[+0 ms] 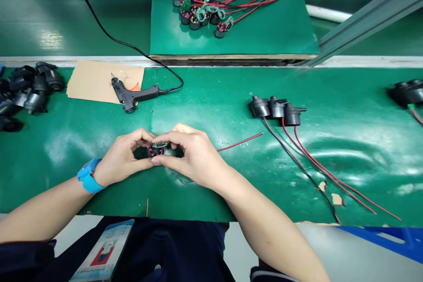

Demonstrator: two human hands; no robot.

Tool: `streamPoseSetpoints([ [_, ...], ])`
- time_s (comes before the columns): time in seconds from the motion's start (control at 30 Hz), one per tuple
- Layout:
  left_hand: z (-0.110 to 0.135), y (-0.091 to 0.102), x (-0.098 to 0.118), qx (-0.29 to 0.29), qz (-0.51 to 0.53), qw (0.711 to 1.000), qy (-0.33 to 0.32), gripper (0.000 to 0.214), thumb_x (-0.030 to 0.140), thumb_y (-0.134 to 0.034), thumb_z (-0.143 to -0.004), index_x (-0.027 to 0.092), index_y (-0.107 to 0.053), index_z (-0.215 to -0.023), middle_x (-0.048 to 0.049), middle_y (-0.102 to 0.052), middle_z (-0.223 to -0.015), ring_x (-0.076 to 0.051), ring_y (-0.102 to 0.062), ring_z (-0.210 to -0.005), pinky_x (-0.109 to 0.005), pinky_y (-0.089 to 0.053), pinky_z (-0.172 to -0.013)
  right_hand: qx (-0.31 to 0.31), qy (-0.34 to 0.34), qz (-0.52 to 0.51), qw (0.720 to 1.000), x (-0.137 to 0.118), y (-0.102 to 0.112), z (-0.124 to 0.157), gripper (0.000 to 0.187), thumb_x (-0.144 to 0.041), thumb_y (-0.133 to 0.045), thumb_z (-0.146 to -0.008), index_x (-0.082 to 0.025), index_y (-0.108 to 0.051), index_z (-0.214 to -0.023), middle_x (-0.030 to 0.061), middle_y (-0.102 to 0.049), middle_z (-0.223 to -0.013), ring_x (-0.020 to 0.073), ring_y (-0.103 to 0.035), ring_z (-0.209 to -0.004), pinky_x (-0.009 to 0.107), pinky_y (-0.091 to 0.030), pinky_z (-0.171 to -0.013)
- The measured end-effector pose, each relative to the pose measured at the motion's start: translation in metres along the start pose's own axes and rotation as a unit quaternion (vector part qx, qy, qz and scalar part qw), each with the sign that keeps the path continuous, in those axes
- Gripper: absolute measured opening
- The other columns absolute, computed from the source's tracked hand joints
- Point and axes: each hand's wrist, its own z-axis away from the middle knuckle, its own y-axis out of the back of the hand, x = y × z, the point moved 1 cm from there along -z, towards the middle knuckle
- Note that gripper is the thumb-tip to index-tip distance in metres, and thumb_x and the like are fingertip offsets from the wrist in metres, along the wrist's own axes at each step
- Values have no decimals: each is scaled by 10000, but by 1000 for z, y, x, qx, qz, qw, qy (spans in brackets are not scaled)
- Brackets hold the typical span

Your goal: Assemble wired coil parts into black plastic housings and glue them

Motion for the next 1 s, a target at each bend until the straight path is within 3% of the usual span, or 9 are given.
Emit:
streamPoseSetpoints([
  [0.13,2,-1,-1,5,-7,1000,-7,312,340,-822,-800,198,-655,-1022,-56,-743,-1051,-207,-707,-941,-351,-574,-863,-38,-39,-41,998,-2,11,4,387,-281,-743,-885,-220,-650,-1255,-8,-561,-862,99,-498,-655,230,-416,-561],
  [0.23,4,1,0,4,-11,1000,-16,337,374,-832,-796,198,-669,-1032,-52,-746,-1051,-200,-711,-940,-344,-583,-874,-47,-50,-60,996,-2,20,7,157,-261,-614,-969,-205,-674,-1103,-4,-589,-839,97,-510,-649,229,-427,-574],
  [0.3,4,2,0,-2,-10,1000,-18,331,378,-824,-806,202,-670,-1041,-49,-746,-1059,-200,-713,-953,-345,-584,-888,-47,-44,-47,997,-3,22,7,112,-260,-601,-979,-196,-688,-1006,2,-616,-813,106,-537,-668,234,-436,-596],
  [0.53,5,2,-1,-23,-30,999,-9,334,390,-827,-803,207,-667,-1031,-29,-746,-982,-197,-716,-907,-327,-575,-843,-35,13,-20,999,-5,9,1,173,-205,-564,-995,-210,-697,-1106,39,-696,-971,134,-628,-818,260,-484,-713],
  [0.7,4,4,0,24,-48,997,-53,361,414,-813,-817,214,-685,-1088,-63,-759,-1096,-229,-717,-1017,-344,-551,-909,-37,-8,-42,998,-3,14,4,275,-120,-563,-935,-211,-658,-1177,24,-646,-957,114,-583,-764,236,-475,-658],
  [0.83,1,4,-2,13,-140,987,-81,311,423,-767,-861,205,-681,-1066,-67,-764,-1032,-231,-720,-946,-340,-544,-835,-84,-70,-127,986,5,12,4,335,-101,-571,-889,-220,-621,-1198,-20,-550,-864,77,-478,-625,209,-397,-538],
  [1.0,2,1,-4,22,-178,975,-133,305,386,-725,-905,192,-653,-1130,-84,-751,-1070,-221,-716,-985,-324,-558,-848,-98,-125,-265,951,9,2,2,323,-158,-621,-863,-204,-585,-1181,-41,-443,-821,87,-458,-668,225,-415,-587],
])
